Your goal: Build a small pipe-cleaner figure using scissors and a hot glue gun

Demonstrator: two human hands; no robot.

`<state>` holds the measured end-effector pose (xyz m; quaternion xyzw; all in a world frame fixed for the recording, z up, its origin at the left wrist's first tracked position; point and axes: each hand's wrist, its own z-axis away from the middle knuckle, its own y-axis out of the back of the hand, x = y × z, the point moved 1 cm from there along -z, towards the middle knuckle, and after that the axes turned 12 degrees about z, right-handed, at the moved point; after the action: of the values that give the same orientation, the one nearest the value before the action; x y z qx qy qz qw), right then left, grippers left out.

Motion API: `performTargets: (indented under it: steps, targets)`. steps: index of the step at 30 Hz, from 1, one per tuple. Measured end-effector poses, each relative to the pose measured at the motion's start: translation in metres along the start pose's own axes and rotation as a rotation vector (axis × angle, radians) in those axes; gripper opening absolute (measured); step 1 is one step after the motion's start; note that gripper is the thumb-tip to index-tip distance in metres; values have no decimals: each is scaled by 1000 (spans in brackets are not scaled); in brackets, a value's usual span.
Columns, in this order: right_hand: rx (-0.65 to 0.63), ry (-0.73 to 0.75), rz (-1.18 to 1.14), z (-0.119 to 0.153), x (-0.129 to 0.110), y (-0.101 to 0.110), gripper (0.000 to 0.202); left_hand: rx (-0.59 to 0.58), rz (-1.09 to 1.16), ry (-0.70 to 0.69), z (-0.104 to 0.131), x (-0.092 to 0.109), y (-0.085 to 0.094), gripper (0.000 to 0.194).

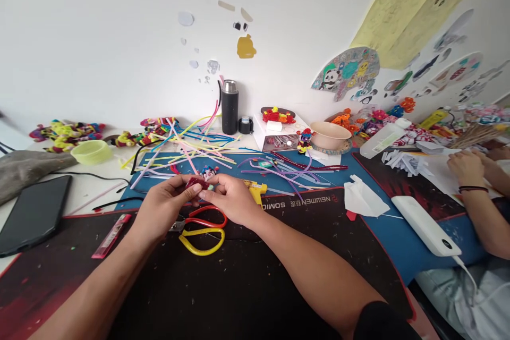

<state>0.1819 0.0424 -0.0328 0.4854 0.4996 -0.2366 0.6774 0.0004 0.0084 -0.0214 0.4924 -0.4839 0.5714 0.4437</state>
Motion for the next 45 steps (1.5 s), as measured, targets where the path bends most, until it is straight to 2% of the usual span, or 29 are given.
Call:
performTargets:
  steps: [8,11,16,18,22,28,34,39,45]
  targets:
    - [-23,-3,-17,1,-1,0,38,-2,49,36,0,5,-1,52]
    - [-37,-45,-87,1,-3,1,41,-5,118,43,0,3,-4,52]
    - [-31,-87,-268,0,-5,-1,42,-12,243,17,0,0,-4,62]
    - [-33,-87,-306,0,-5,-1,43,-21,235,10,-1,-1,-1,57]
    - [-59,-92,-324,0,-3,-4,32,-16,140,-11,-1,-1,3,54]
    - [-74,-90,-313,-1,0,-6,29,26,68,-49,2,4,-2,55]
    - [-70,-91,-326,-1,-1,-6,32,6,84,-29,0,-1,1,55]
    - [-62,-76,-380,-1,-4,-5,31,-59,230,-10,-2,-6,4,54]
    - [-96,-94,-398,0,-2,-7,30,-35,257,1,-5,-12,6,45]
